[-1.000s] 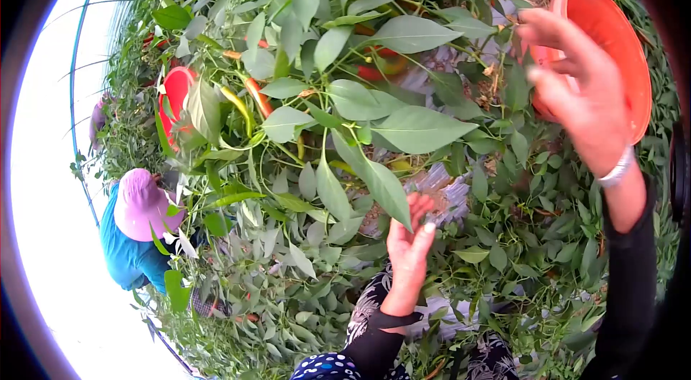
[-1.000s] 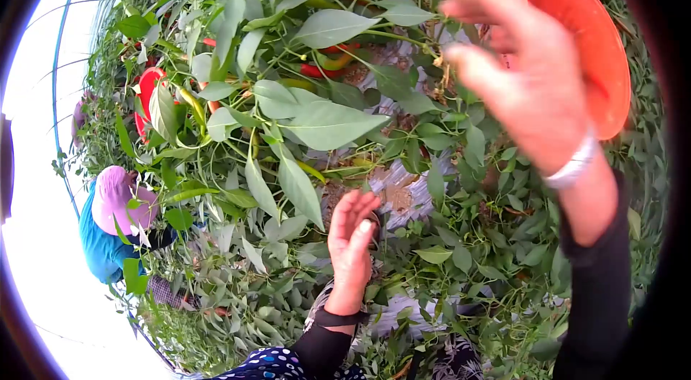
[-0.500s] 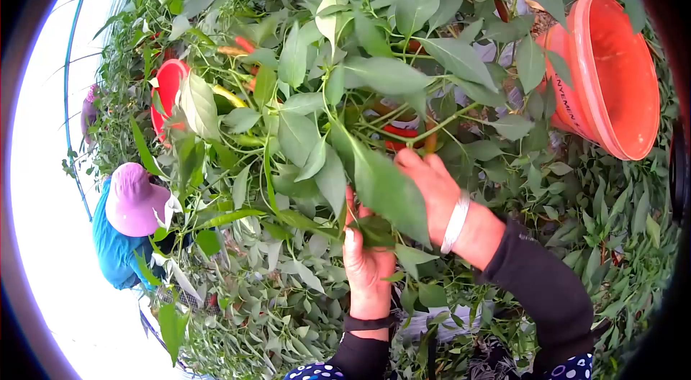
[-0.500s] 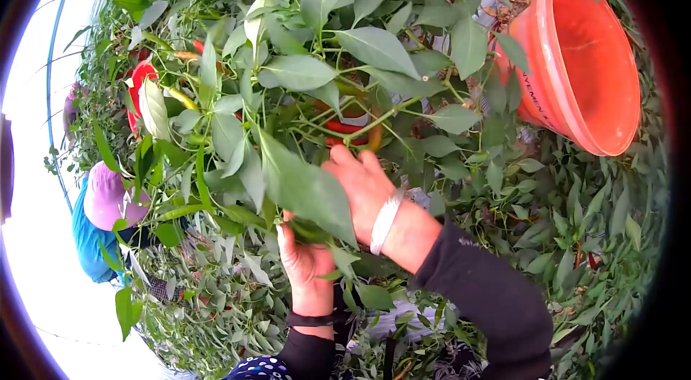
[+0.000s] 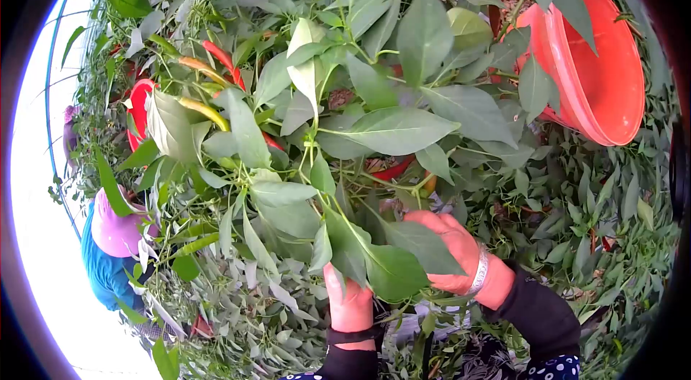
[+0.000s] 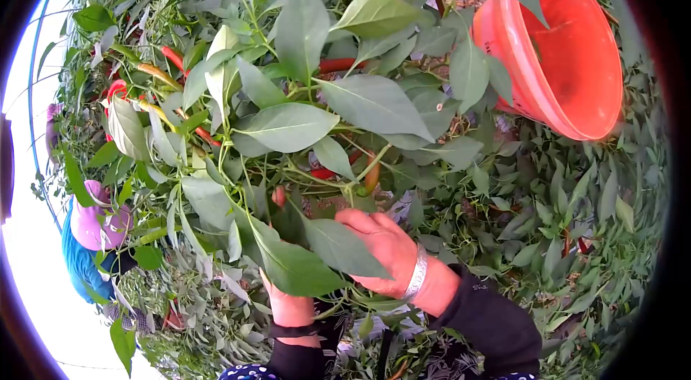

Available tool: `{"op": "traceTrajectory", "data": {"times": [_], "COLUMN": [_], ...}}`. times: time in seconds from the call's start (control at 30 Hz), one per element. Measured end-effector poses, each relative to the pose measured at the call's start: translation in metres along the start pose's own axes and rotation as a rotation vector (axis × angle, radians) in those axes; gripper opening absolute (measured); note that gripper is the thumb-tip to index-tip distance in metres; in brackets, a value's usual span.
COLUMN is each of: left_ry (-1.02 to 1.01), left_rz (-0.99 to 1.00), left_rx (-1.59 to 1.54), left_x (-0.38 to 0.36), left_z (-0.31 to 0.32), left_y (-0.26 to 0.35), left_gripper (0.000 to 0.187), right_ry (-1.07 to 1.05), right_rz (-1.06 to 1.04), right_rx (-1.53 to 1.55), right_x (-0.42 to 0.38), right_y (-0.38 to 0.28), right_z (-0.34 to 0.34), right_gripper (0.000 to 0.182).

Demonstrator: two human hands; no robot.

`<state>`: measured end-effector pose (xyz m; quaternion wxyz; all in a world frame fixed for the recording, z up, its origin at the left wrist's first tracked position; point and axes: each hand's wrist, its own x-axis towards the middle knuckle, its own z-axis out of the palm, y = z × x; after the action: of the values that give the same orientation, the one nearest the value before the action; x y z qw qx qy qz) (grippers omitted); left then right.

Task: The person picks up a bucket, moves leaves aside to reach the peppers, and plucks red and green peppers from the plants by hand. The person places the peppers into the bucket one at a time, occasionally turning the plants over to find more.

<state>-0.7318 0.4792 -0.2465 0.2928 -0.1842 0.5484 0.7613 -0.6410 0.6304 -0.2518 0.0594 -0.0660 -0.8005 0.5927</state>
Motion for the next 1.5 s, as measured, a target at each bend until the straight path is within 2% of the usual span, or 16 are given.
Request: {"op": "traceTrajectory", "data": {"times": [0.07, 0.2, 0.23, 0.3, 0.43, 0.47, 0.53, 0.57, 0.6, 0.7, 0.73, 0.83, 0.93, 1.0, 1.23, 1.5], "left_ry": [-0.312, -0.003, 0.007, -0.083, 0.178, -0.331, -0.094, -0.027, -0.267, -0.183, -0.442, 0.078, -0.315, 0.113, -0.265, -0.805], "left_rz": [-0.068, 0.002, 0.035, 0.185, -0.091, -0.183, -0.253, -0.07, -0.162, -0.26, -0.038, -0.08, -0.155, 0.109, -0.069, 0.4], "left_rx": [-0.214, 0.156, 0.241, 0.395, -0.304, -0.461, -0.751, -0.249, -0.515, -0.481, -0.35, -0.257, -0.35, -0.215, 0.456, 1.162], "left_x": [0.007, -0.003, -0.009, -0.006, 0.013, 0.02, 0.023, 0.018, 0.023, 0.034, 0.018, 0.016, 0.025, 0.01, -0.055, -0.097], "left_z": [-0.012, 0.005, -0.007, -0.034, 0.01, -0.025, 0.001, 0.001, -0.013, -0.045, -0.03, -0.008, -0.073, -0.062, -0.051, -0.038], "left_y": [0.002, 0.008, 0.002, -0.009, 0.007, 0.005, 0.01, 0.008, 0.0, -0.014, -0.01, -0.006, -0.028, -0.036, -0.05, -0.053], "left_gripper": [0.057, 0.051, 0.05, 0.052, 0.033, 0.032, 0.033, 0.035, 0.037, 0.035, 0.042, 0.045, 0.044, 0.035, 0.033, 0.032], "right_ry": [-0.078, 0.048, 0.068, 0.055, 0.16, 0.308, 0.457, 0.585, 0.652, 0.526, 0.419, 0.018, -0.081, -0.092, -0.256, -0.264], "right_rz": [-0.055, 0.176, -0.143, -0.159, -0.176, -0.266, -0.307, -0.147, -0.197, -0.036, -0.012, -0.075, -0.258, -0.187, 0.204, 0.518], "right_rx": [0.004, 0.329, -0.003, -0.014, 0.316, 0.016, -0.388, -0.226, -0.189, -0.182, -0.229, -0.199, -0.395, -0.434, -0.429, -0.607], "right_x": [0.003, -0.013, -0.01, -0.002, 0.023, 0.031, 0.06, 0.083, 0.11, 0.186, 0.206, 0.207, 0.145, 0.1, 0.004, -0.022], "right_y": [-0.006, 0.01, 0.018, 0.014, 0.002, -0.003, -0.004, -0.021, -0.015, -0.001, 0.009, 0.01, 0.007, -0.005, -0.044, -0.087], "right_z": [-0.008, 0.019, 0.015, 0.008, -0.021, -0.041, -0.092, -0.103, -0.109, -0.1, -0.088, -0.047, -0.003, 0.004, -0.018, -0.014], "right_gripper": [0.03, 0.034, 0.029, 0.028, 0.019, 0.017, 0.042, 0.043, 0.05, 0.077, 0.081, 0.063, 0.032, 0.03, 0.045, 0.033]}}
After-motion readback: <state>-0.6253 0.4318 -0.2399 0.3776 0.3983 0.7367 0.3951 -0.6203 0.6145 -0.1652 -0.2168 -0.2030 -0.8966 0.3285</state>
